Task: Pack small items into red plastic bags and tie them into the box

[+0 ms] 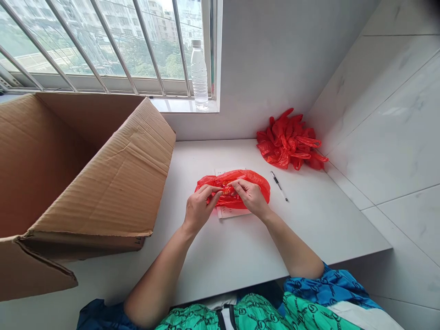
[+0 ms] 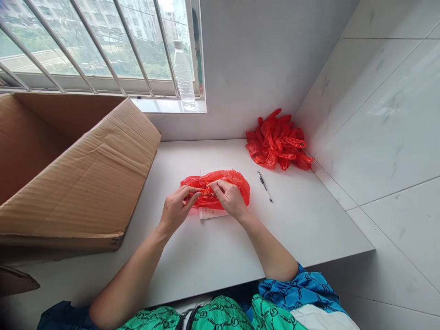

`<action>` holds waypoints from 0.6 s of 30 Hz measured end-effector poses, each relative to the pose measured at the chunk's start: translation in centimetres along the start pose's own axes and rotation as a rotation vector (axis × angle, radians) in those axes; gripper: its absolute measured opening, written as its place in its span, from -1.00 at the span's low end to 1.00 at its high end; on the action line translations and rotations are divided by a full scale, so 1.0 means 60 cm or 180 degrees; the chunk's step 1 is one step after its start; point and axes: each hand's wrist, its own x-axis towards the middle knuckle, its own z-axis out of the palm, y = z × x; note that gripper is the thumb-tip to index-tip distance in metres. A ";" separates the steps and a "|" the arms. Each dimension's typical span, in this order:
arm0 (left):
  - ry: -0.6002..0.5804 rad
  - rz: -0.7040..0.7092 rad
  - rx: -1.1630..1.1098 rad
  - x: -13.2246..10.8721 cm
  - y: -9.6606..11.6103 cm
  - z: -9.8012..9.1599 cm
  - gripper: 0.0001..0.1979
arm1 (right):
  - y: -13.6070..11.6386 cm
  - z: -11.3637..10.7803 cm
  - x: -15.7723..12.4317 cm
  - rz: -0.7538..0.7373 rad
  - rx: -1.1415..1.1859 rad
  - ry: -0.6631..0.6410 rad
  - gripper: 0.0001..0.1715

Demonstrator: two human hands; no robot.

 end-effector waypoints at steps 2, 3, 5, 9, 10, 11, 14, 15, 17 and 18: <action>-0.0013 -0.0059 -0.0123 0.001 0.000 0.000 -0.70 | 0.000 0.000 0.000 0.0017 0.0069 -0.0069 -0.53; -0.0024 -0.0103 -0.0217 0.001 0.000 0.001 -0.70 | 0.001 0.000 0.000 0.0013 0.0090 -0.0129 -0.54; -0.0068 -0.0259 -0.0477 0.001 0.000 0.001 -0.71 | 0.002 0.002 0.001 0.0017 0.0179 -0.0248 -0.54; -0.0254 -0.0701 -0.1120 0.000 0.002 0.003 -0.69 | 0.007 0.007 0.004 0.0072 0.0591 -0.0318 -0.51; -0.0292 -0.0776 -0.1233 0.000 0.003 0.004 -0.68 | 0.008 0.008 0.005 0.0084 0.0682 -0.0327 -0.50; -0.0320 -0.0827 -0.1305 0.000 0.003 0.004 -0.68 | 0.008 0.010 0.005 0.0094 0.0749 -0.0344 -0.49; -0.0336 -0.0865 -0.1371 0.001 0.004 0.006 -0.66 | 0.006 0.011 0.004 0.0088 0.0694 -0.0369 -0.48; -0.0286 -0.0849 -0.1366 0.001 0.004 0.005 -0.65 | 0.006 0.010 0.003 0.0071 0.0563 -0.0323 -0.48; -0.0103 -0.0814 -0.1263 0.003 0.001 0.000 -0.65 | 0.005 0.006 0.002 -0.0001 0.0120 -0.0085 -0.47; 0.0020 -0.0813 -0.1156 0.005 -0.001 -0.004 -0.65 | 0.006 0.002 0.001 -0.0057 -0.0168 0.0078 -0.47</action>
